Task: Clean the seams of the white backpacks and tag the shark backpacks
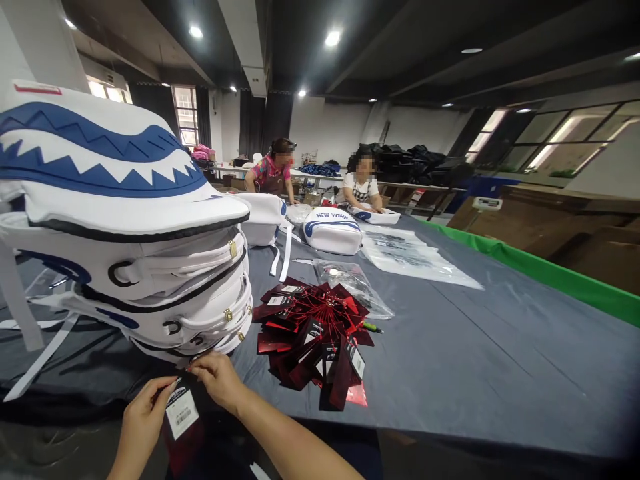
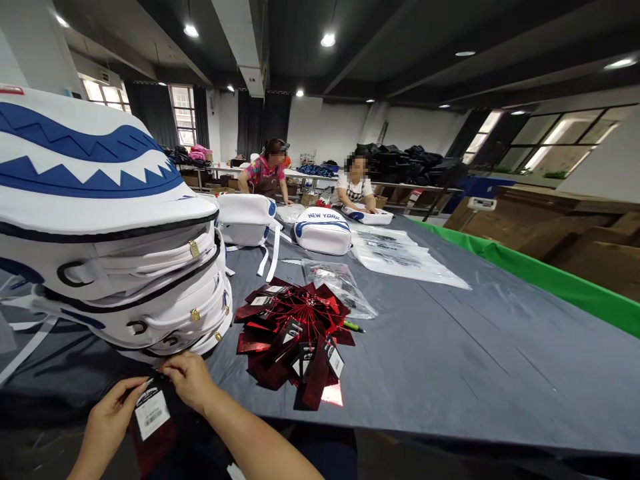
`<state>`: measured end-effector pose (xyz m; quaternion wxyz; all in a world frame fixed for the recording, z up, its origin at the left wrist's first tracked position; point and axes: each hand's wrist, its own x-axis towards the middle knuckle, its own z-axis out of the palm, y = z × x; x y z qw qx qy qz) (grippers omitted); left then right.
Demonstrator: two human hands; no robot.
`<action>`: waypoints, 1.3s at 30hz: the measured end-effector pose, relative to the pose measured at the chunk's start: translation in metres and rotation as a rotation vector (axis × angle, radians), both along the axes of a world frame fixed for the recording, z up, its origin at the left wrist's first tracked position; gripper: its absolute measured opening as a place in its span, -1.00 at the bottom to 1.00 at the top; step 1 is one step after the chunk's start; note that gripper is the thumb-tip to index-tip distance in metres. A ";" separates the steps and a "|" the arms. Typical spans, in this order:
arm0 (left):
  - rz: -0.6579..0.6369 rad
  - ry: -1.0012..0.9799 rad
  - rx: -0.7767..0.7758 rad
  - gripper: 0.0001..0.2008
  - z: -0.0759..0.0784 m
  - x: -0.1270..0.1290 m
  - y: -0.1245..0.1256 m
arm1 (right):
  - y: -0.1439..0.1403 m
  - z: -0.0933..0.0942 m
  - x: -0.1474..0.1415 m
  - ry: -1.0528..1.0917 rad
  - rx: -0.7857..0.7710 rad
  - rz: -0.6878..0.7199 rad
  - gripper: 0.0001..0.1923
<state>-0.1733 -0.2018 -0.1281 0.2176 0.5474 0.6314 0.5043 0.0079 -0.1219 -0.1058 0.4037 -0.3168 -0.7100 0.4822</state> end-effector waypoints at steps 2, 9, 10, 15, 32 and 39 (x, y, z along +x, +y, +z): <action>-0.030 0.126 0.112 -0.60 0.004 0.002 0.001 | 0.000 0.001 0.000 -0.006 -0.031 0.028 -0.87; 0.031 0.314 0.206 -0.64 0.010 0.004 0.004 | 0.004 -0.003 -0.001 -0.004 -0.180 0.080 -0.83; 0.006 0.385 0.258 -0.65 0.012 0.004 0.005 | 0.005 -0.003 -0.001 -0.008 -0.186 0.086 -0.83; 0.073 0.861 0.506 -0.74 0.027 0.008 0.007 | 0.011 0.000 0.001 -0.042 -0.190 0.104 -0.85; -0.155 0.650 0.234 -0.76 0.029 0.008 -0.003 | 0.017 0.013 0.004 -0.133 -0.130 0.113 -0.84; -0.135 -0.124 -0.133 -0.50 0.022 0.011 0.011 | 0.020 0.012 -0.004 -0.119 -0.197 0.162 -0.85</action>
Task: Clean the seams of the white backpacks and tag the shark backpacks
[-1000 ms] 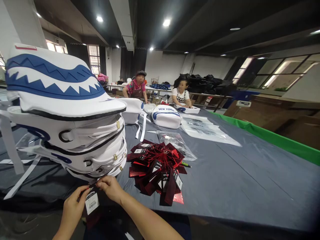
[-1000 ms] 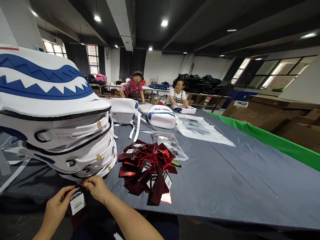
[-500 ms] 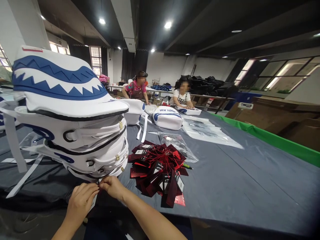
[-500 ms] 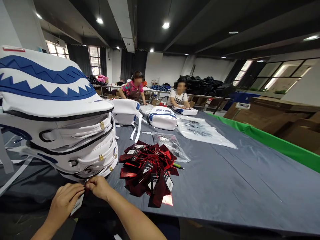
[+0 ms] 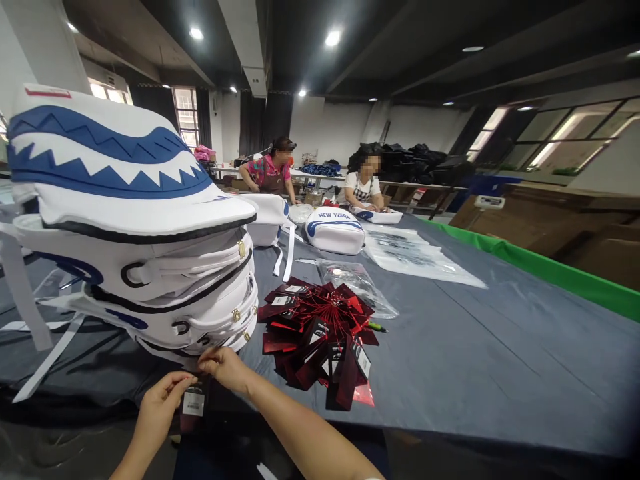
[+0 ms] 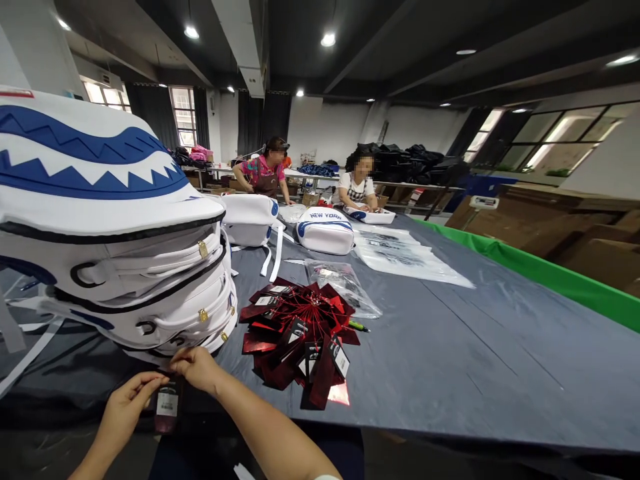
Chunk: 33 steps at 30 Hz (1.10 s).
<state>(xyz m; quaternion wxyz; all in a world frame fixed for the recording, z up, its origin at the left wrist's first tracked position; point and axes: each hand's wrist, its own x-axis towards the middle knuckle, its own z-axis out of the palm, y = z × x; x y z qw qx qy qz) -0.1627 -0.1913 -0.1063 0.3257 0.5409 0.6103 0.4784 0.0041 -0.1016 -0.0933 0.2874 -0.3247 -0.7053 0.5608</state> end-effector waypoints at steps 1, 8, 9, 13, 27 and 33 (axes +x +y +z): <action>0.006 -0.041 -0.023 -0.47 -0.004 -0.001 0.003 | 0.001 0.000 0.000 -0.001 -0.008 0.009 -0.85; -0.065 0.255 0.129 -0.57 -0.012 -0.007 0.009 | 0.005 0.003 0.004 -0.039 0.098 0.080 -0.91; -0.073 0.285 0.142 -0.58 -0.010 -0.007 0.008 | 0.005 0.004 0.004 -0.050 0.114 0.083 -0.90; -0.073 0.347 0.144 -0.58 -0.008 -0.009 0.007 | 0.004 0.004 0.003 -0.103 0.201 0.110 -0.88; -0.197 0.507 -0.076 -0.68 -0.006 -0.009 0.007 | -0.001 0.010 0.003 -0.388 0.642 0.208 -0.88; -0.136 0.723 -0.234 -0.80 0.004 -0.001 0.007 | -0.008 0.015 -0.002 -0.487 0.818 0.241 -0.94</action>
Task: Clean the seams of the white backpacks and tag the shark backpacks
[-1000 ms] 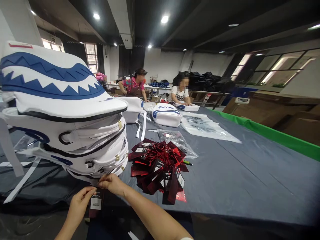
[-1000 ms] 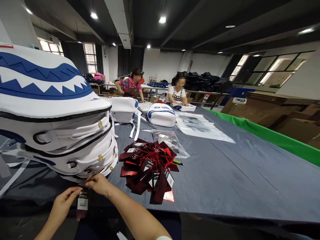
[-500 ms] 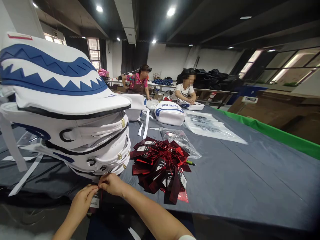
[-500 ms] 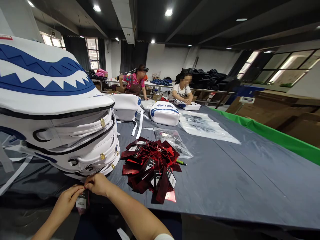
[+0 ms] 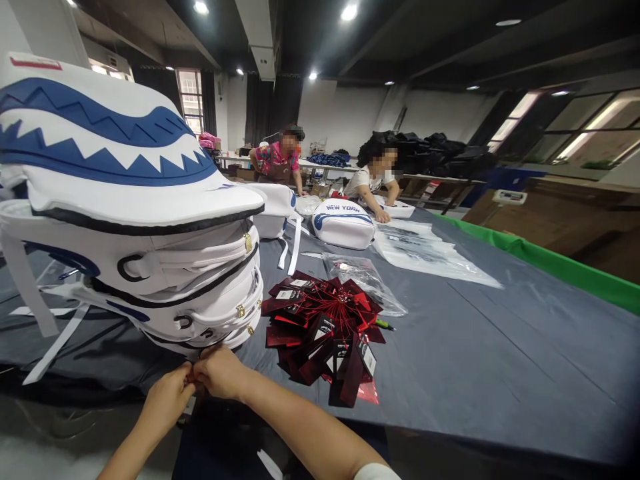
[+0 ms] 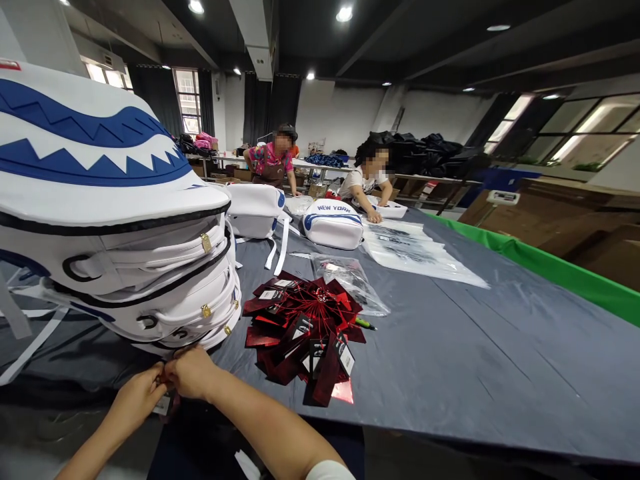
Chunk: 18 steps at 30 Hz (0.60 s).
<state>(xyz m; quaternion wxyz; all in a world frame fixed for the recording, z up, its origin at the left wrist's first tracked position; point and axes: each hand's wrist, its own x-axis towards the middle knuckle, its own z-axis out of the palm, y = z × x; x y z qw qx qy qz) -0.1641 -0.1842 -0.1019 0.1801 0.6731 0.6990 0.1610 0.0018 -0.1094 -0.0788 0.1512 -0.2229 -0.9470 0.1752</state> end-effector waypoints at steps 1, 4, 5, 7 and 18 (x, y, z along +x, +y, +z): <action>0.000 0.011 0.000 -0.78 -0.001 0.000 0.000 | 0.000 0.001 0.000 -0.007 0.017 0.002 -0.93; -0.045 0.008 0.011 -0.75 -0.002 0.000 -0.001 | -0.001 0.002 0.000 -0.018 0.047 -0.008 -0.91; -0.056 0.014 0.013 -0.74 -0.002 0.001 -0.001 | -0.001 0.002 0.000 -0.020 0.053 -0.014 -0.91; -0.048 0.051 0.012 -0.72 0.001 0.003 -0.003 | -0.002 0.001 -0.001 -0.024 0.058 -0.028 -0.92; 0.044 -0.196 0.022 -0.72 -0.010 0.005 -0.016 | -0.005 0.002 -0.002 0.048 -0.061 -0.088 -0.90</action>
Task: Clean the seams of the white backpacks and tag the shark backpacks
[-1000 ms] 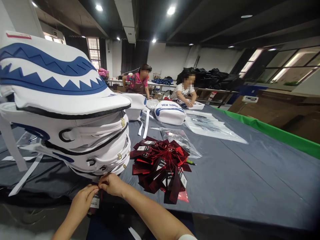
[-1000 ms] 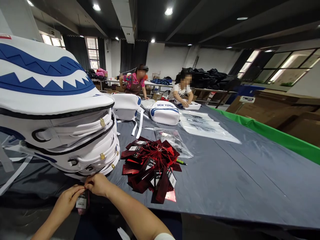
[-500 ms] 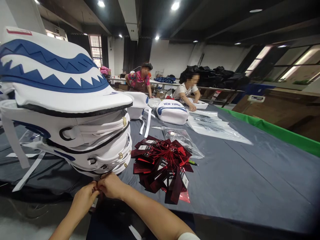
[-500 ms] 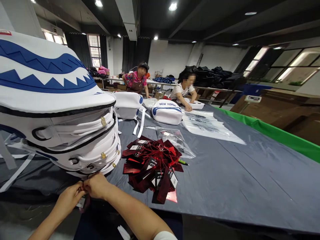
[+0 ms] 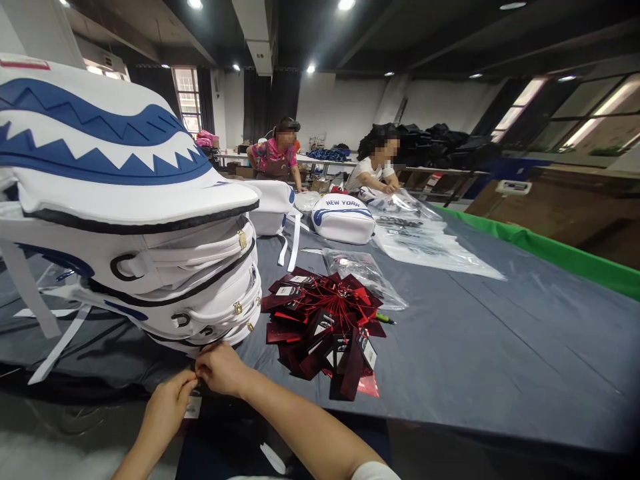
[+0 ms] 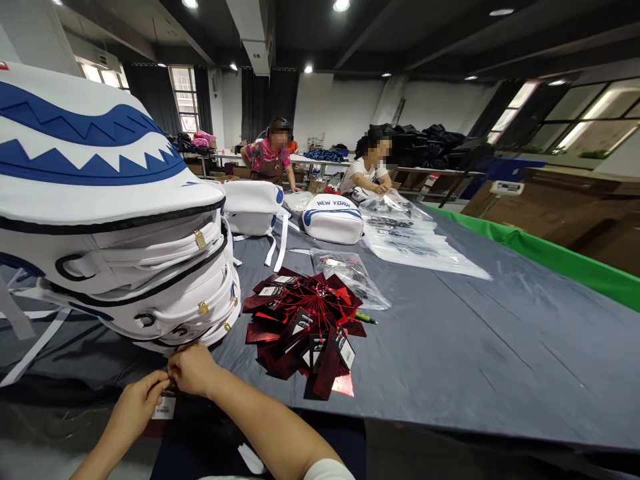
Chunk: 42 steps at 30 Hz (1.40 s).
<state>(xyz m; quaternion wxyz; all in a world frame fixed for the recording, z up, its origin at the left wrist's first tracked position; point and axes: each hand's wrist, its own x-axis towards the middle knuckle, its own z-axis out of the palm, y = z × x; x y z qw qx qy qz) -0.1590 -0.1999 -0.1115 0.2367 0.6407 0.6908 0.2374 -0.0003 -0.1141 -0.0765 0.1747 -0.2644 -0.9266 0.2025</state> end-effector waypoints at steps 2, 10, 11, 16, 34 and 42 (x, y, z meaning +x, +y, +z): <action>0.072 0.016 -0.006 -0.76 0.000 0.001 0.000 | -0.001 0.000 0.000 0.019 -0.037 -0.014 -0.90; 0.025 -0.103 0.097 -0.71 -0.005 0.005 0.000 | -0.002 0.002 0.004 0.098 -0.214 -0.110 -0.85; 0.046 -0.082 0.087 -0.72 -0.005 0.004 0.000 | -0.002 0.002 0.004 0.110 -0.237 -0.120 -0.85; 0.100 -0.127 0.084 -0.74 -0.001 0.005 0.000 | -0.003 0.000 0.002 0.168 -0.340 -0.168 -0.83; 0.056 -0.112 0.078 -0.73 0.003 0.006 0.002 | -0.006 -0.003 0.004 0.283 -0.488 -0.231 -0.84; 0.047 -0.111 0.059 -0.73 0.004 0.006 0.001 | -0.006 -0.008 0.004 0.300 -0.520 -0.251 -0.83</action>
